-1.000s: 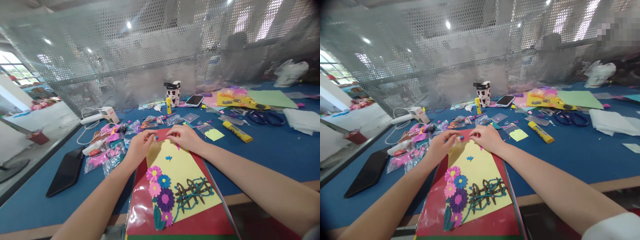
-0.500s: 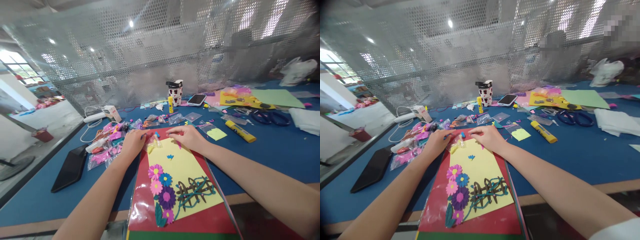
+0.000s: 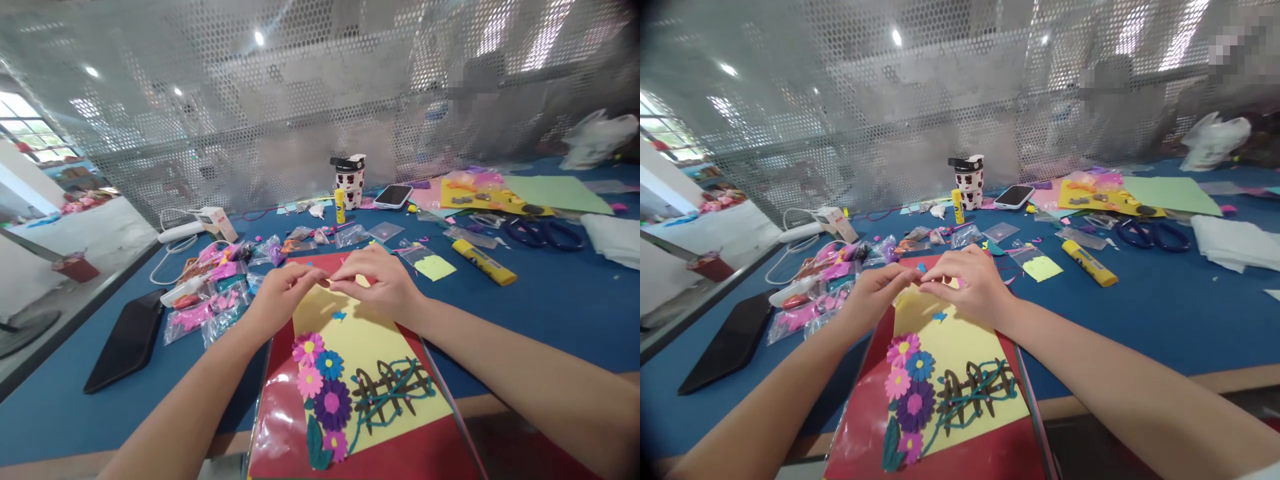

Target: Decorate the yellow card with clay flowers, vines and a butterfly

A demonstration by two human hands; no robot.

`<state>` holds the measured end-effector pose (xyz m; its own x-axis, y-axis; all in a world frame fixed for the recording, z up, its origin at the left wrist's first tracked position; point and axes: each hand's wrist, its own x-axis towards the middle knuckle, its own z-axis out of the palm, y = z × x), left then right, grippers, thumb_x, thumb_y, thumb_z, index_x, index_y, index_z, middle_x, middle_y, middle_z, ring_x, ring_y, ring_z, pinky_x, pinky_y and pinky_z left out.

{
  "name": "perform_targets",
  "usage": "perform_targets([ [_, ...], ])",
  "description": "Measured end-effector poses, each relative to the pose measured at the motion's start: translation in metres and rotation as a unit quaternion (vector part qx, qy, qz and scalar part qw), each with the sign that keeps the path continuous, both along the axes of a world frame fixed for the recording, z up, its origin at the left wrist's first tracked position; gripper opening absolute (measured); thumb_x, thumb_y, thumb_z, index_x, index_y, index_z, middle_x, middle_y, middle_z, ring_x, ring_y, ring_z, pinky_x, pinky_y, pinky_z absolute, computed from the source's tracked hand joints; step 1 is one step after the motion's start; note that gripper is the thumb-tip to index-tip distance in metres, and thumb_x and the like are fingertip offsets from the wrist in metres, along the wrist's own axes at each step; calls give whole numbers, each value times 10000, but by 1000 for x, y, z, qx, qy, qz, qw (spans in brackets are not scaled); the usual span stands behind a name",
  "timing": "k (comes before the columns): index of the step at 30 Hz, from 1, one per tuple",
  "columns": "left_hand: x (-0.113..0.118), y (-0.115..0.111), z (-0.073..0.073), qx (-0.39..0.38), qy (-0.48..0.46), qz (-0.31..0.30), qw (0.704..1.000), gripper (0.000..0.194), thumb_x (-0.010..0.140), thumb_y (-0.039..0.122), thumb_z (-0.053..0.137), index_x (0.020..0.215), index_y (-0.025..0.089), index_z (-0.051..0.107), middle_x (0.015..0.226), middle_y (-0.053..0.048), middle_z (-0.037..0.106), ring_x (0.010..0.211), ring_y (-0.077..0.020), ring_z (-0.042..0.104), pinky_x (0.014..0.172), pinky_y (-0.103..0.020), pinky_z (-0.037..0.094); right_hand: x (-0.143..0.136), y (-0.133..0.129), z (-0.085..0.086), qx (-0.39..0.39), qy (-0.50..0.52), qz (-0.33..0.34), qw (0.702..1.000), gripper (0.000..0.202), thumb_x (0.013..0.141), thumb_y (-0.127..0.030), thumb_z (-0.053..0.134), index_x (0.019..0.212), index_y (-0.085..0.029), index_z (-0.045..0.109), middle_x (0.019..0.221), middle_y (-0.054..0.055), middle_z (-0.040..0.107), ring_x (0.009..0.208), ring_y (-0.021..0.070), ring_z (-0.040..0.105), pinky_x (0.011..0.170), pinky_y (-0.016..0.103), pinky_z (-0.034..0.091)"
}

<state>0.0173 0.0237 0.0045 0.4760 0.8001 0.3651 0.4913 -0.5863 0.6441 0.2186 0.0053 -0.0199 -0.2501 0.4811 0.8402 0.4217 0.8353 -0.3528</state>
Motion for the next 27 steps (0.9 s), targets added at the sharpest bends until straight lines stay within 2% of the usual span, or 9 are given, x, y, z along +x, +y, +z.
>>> perform_targets([
  [2, 5, -6, -1, -56, -45, -26, 997, 320, 893, 425, 524, 786, 213, 739, 778, -14, 719, 687, -129, 601, 661, -243, 472, 0, -2, 0, 39, 11, -9, 999, 45, 836, -259, 705, 808, -224, 700, 741, -30, 728, 687, 113, 646, 695, 322, 379],
  [5, 10, -12, -4, -119, -99, -31, 987, 314, 857, 439, 574, 727, 202, 734, 624, 8, 620, 572, -96, 487, 557, -215, 403, 1, -2, -1, 73, 10, -22, 997, 55, 827, -244, 719, 879, -226, 724, 752, -17, 708, 687, 107, 633, 678, 314, 386],
  [11, 15, -17, -5, -220, -193, -5, 956, 244, 770, 437, 692, 814, 207, 758, 648, 8, 596, 544, -73, 427, 507, -197, 365, 1, 0, -3, 70, -3, -19, 997, 107, 839, -238, 705, 942, -226, 734, 727, -13, 671, 661, 103, 607, 657, 311, 386],
  [15, 15, -18, -4, -248, -216, 3, 945, 228, 757, 437, 722, 790, 213, 746, 643, 20, 582, 520, -59, 431, 485, -187, 356, 0, 0, -2, 51, 1, -18, 999, 158, 820, -236, 719, 976, -207, 712, 753, -6, 691, 691, 119, 630, 672, 318, 400],
  [20, 16, -20, -1, -255, -205, -4, 945, 223, 779, 434, 707, 812, 219, 755, 645, 17, 600, 505, -51, 438, 456, -171, 365, 0, 0, 0, 25, 12, 5, 1000, 72, 827, -163, 681, 875, -210, 706, 731, -13, 690, 691, 118, 632, 663, 309, 407],
  [27, 17, -17, -2, -289, -227, -3, 930, 214, 759, 413, 739, 804, 204, 735, 661, 9, 632, 524, -57, 509, 418, -143, 379, 3, 3, -1, 27, 20, -1, 999, 38, 815, -186, 714, 832, -213, 694, 689, -32, 678, 664, 108, 617, 659, 304, 405],
])
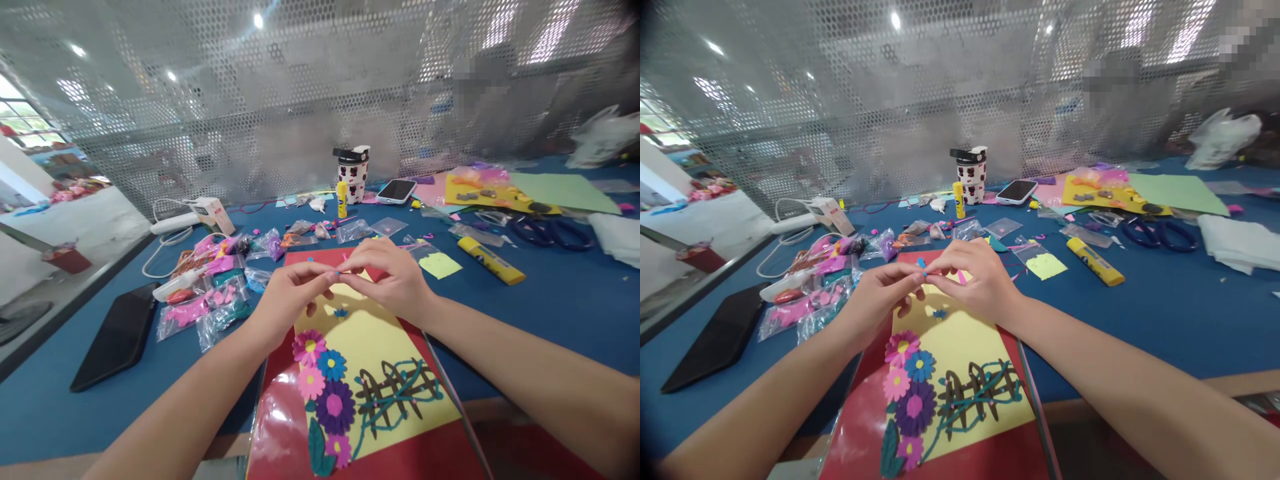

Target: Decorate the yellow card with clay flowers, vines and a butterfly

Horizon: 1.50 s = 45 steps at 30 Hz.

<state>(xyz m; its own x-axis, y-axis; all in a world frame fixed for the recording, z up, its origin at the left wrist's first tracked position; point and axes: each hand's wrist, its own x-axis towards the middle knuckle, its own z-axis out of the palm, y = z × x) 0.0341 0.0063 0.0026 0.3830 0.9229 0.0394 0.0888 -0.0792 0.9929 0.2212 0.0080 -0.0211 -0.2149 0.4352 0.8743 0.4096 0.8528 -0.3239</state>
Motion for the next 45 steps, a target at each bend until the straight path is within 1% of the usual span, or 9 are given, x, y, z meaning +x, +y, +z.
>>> perform_targets([
  [6, -2, 1, -3, -34, -18, -23, 999, 210, 755, 389, 747, 788, 189, 693, 689, 12, 636, 577, -93, 642, 388, -139, 375, 0, 1, -3, 8, -7, -4, 1000, 69, 825, -218, 710, 893, -232, 716, 736, -27, 690, 685, 106, 624, 657, 302, 403],
  [13, -2, 1, -4, -31, -16, -16, 999, 214, 754, 395, 742, 761, 189, 686, 697, -11, 672, 600, -121, 676, 435, -162, 482, 0, -1, -1, -8, -20, 10, 1000, 60, 853, -235, 676, 890, -246, 722, 720, -17, 700, 684, 123, 627, 669, 319, 413],
  [18, 0, -1, -1, 20, -15, -6, 1000, 198, 741, 349, 753, 864, 194, 743, 751, -30, 729, 598, -125, 683, 503, -195, 561, 0, -3, 2, -54, 34, 11, 998, 99, 840, -190, 671, 877, -248, 743, 730, -8, 692, 674, 124, 619, 654, 306, 454],
  [24, 1, -4, -1, 118, 2, 39, 992, 179, 759, 296, 743, 908, 198, 751, 843, -38, 756, 575, -94, 673, 517, -166, 557, -1, -6, 5, -103, 82, 26, 991, 124, 798, -155, 708, 850, -254, 763, 714, -14, 662, 647, 105, 603, 599, 258, 476],
  [31, 2, -4, 0, 86, -8, 46, 995, 145, 769, 315, 733, 842, 192, 757, 713, -21, 738, 525, -95, 653, 508, -178, 564, -1, -6, 5, -47, 36, -6, 998, 130, 811, -193, 704, 916, -261, 740, 696, -22, 678, 643, 118, 601, 659, 296, 483],
  [37, 3, -4, -2, 84, -1, 50, 995, 118, 766, 303, 729, 797, 194, 762, 682, -20, 734, 504, -93, 645, 511, -182, 567, -1, -6, 2, -40, 39, -12, 998, 96, 823, -199, 691, 853, -268, 752, 736, -14, 686, 676, 121, 612, 637, 286, 470],
  [40, 2, -2, -4, 122, 19, 55, 991, 178, 774, 323, 725, 898, 199, 756, 768, -35, 753, 543, -112, 666, 515, -201, 573, 0, -6, 3, -57, 41, -18, 997, 116, 817, -194, 698, 858, -284, 757, 743, -14, 688, 684, 126, 614, 655, 295, 478],
  [42, -1, -1, -4, 189, 57, 65, 978, 223, 784, 329, 725, 970, 205, 740, 829, -40, 757, 582, -113, 676, 539, -200, 571, 1, -7, 4, -71, 49, -10, 996, 125, 810, -178, 703, 848, -284, 757, 743, -15, 685, 682, 124, 612, 661, 294, 483],
  [45, -4, -3, -2, 343, 111, 90, 929, 213, 792, 291, 735, 988, 209, 720, 910, -31, 752, 626, -84, 667, 584, -172, 555, 0, -7, 5, -98, 76, 27, 992, 131, 799, -167, 714, 845, -281, 760, 743, -14, 672, 678, 114, 606, 644, 276, 494],
])
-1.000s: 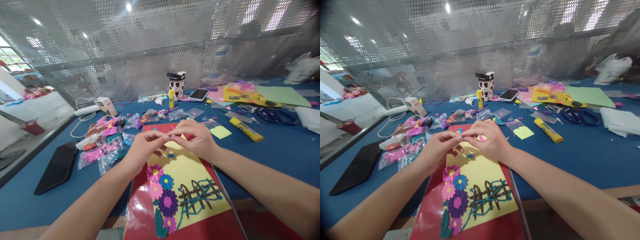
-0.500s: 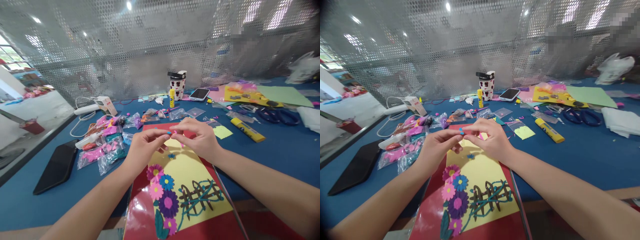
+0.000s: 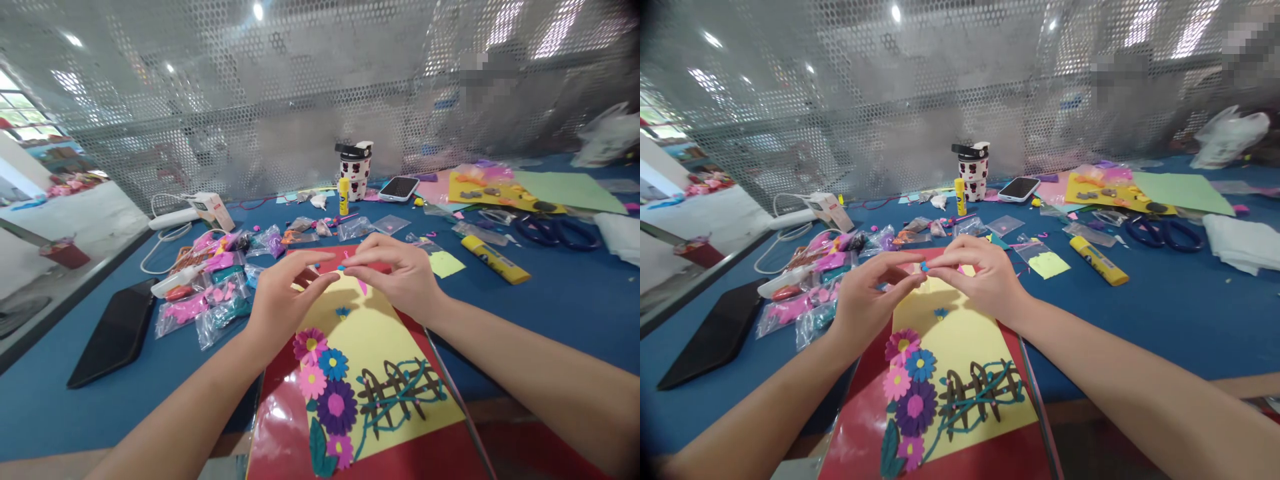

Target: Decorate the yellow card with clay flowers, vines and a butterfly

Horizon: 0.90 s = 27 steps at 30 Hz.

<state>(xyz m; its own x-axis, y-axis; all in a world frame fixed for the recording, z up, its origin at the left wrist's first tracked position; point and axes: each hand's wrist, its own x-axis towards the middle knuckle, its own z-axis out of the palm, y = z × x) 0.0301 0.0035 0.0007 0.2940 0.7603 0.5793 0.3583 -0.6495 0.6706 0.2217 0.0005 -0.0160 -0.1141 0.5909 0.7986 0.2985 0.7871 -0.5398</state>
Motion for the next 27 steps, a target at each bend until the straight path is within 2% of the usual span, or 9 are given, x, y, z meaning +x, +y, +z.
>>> perform_targets([
  [3, -2, -3, 2, 113, 29, -3, 993, 148, 816, 249, 714, 956, 201, 710, 916, -19, 749, 631, -63, 653, 590, -153, 537, -2, -1, 0, -18, 28, 41, 999, 132, 789, -175, 725, 850, -286, 764, 753, -13, 673, 668, 108, 605, 619, 265, 500],
  [6, -3, -4, 4, 158, 51, -9, 986, 105, 833, 246, 695, 924, 193, 707, 863, -19, 753, 658, -79, 665, 592, -164, 533, -3, -1, -1, -22, 40, 57, 997, 116, 793, -193, 723, 845, -288, 766, 753, -7, 683, 659, 112, 607, 615, 273, 508],
  [10, -3, -4, 3, 174, 61, -13, 983, 102, 838, 257, 690, 914, 191, 705, 852, -28, 755, 693, -97, 681, 570, -174, 528, -3, -1, -1, -23, 43, 56, 997, 102, 802, -210, 715, 847, -287, 766, 745, -2, 684, 668, 119, 612, 618, 280, 515],
  [14, -2, -4, 2, 184, 62, -13, 981, 62, 842, 252, 686, 878, 203, 699, 845, -20, 754, 745, -109, 695, 622, -193, 550, -3, -1, -1, -17, 34, 55, 998, 142, 793, -181, 724, 880, -288, 759, 763, -5, 689, 687, 122, 619, 644, 288, 518],
  [21, -2, -4, 3, 201, 62, -11, 978, 88, 830, 224, 701, 905, 181, 687, 853, -20, 753, 701, -79, 679, 596, -157, 532, -2, -3, 1, 1, 18, 46, 999, 118, 793, -149, 715, 822, -258, 748, 759, -5, 699, 690, 117, 621, 651, 283, 511],
  [27, -3, -3, 4, 224, 70, -20, 972, 47, 846, 229, 681, 874, 192, 690, 825, -26, 750, 737, -108, 690, 626, -197, 547, -2, -2, 0, -8, 11, 49, 999, 115, 796, -151, 713, 827, -255, 749, 768, -3, 699, 695, 120, 621, 649, 283, 506],
])
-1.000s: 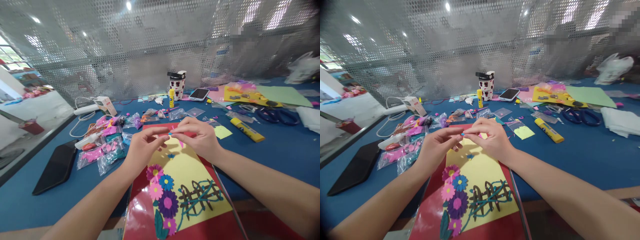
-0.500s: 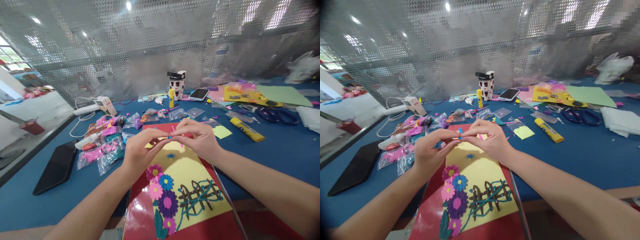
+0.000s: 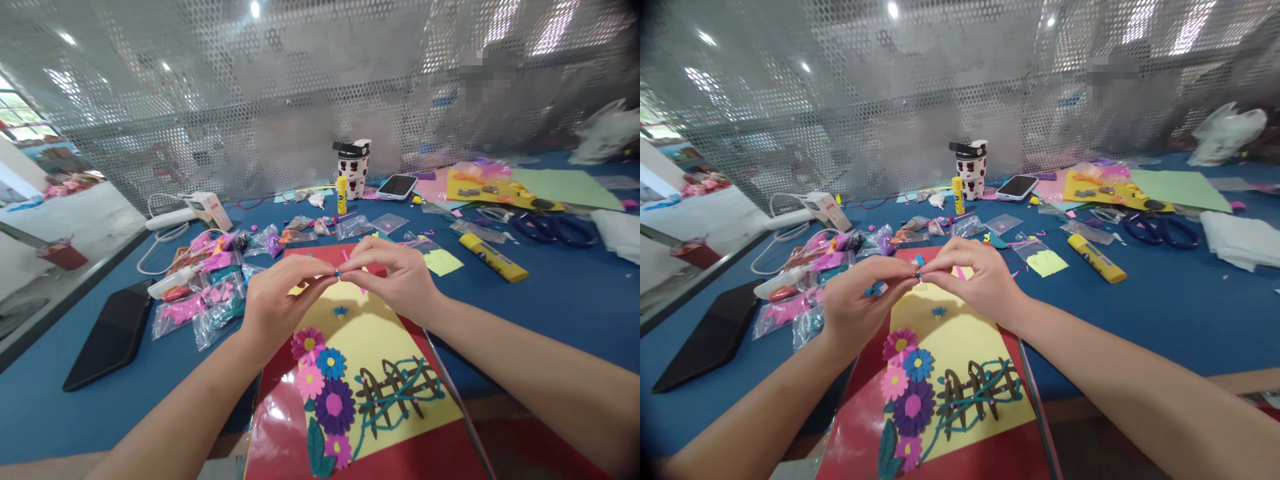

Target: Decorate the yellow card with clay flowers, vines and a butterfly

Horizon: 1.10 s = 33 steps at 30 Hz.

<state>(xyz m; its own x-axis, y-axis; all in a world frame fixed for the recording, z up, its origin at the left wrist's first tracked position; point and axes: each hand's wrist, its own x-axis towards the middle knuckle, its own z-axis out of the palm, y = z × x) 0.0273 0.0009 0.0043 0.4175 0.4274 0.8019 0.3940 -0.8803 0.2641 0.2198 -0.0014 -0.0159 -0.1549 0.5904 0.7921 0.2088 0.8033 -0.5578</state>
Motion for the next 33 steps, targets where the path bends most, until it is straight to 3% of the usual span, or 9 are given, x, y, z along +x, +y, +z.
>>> perform_targets([
  [3, -1, 0, 0, -7, -12, -3, 1000, 76, 827, 221, 704, 896, 191, 697, 844, -25, 750, 719, -98, 684, 632, -186, 545, 0, 0, 0, 4, 2, 0, 1000, 117, 800, -153, 710, 832, -258, 752, 768, -4, 700, 695, 117, 621, 649, 279, 503],
  [6, -1, 1, 1, -109, -46, 2, 993, 150, 811, 249, 720, 953, 200, 710, 896, -19, 754, 641, -71, 670, 609, -161, 539, 0, 0, 1, 23, 2, -16, 1000, 108, 808, -164, 706, 829, -259, 751, 752, -8, 691, 676, 112, 619, 642, 279, 497],
  [10, 3, 3, 0, -338, -88, -54, 935, 126, 824, 289, 684, 906, 215, 745, 764, 4, 757, 555, -79, 673, 540, -146, 537, 2, 3, 0, 99, -28, -49, 994, 67, 815, -187, 709, 829, -244, 742, 732, -10, 683, 656, 108, 621, 640, 286, 469],
  [13, 8, 2, -1, -421, -137, -83, 893, 75, 798, 258, 701, 818, 212, 757, 711, 14, 751, 518, -76, 672, 513, -127, 538, 2, 4, -1, 138, -54, -61, 987, 48, 817, -188, 712, 833, -228, 734, 721, -16, 684, 645, 100, 617, 642, 280, 451],
  [27, 8, 1, 1, -516, -161, -98, 835, 80, 788, 277, 737, 731, 232, 770, 741, 10, 766, 576, -84, 709, 588, -96, 575, 6, 3, -2, 152, -120, -100, 976, 59, 843, -210, 694, 868, -247, 732, 743, -23, 685, 676, 112, 613, 728, 331, 392],
  [33, 6, 5, -2, -545, -152, -103, 818, 165, 788, 373, 731, 820, 218, 776, 829, -44, 775, 615, -137, 728, 627, -181, 617, 5, 4, -2, 152, -111, -102, 977, 52, 851, -198, 683, 854, -218, 730, 738, -15, 693, 678, 109, 614, 724, 329, 402],
])
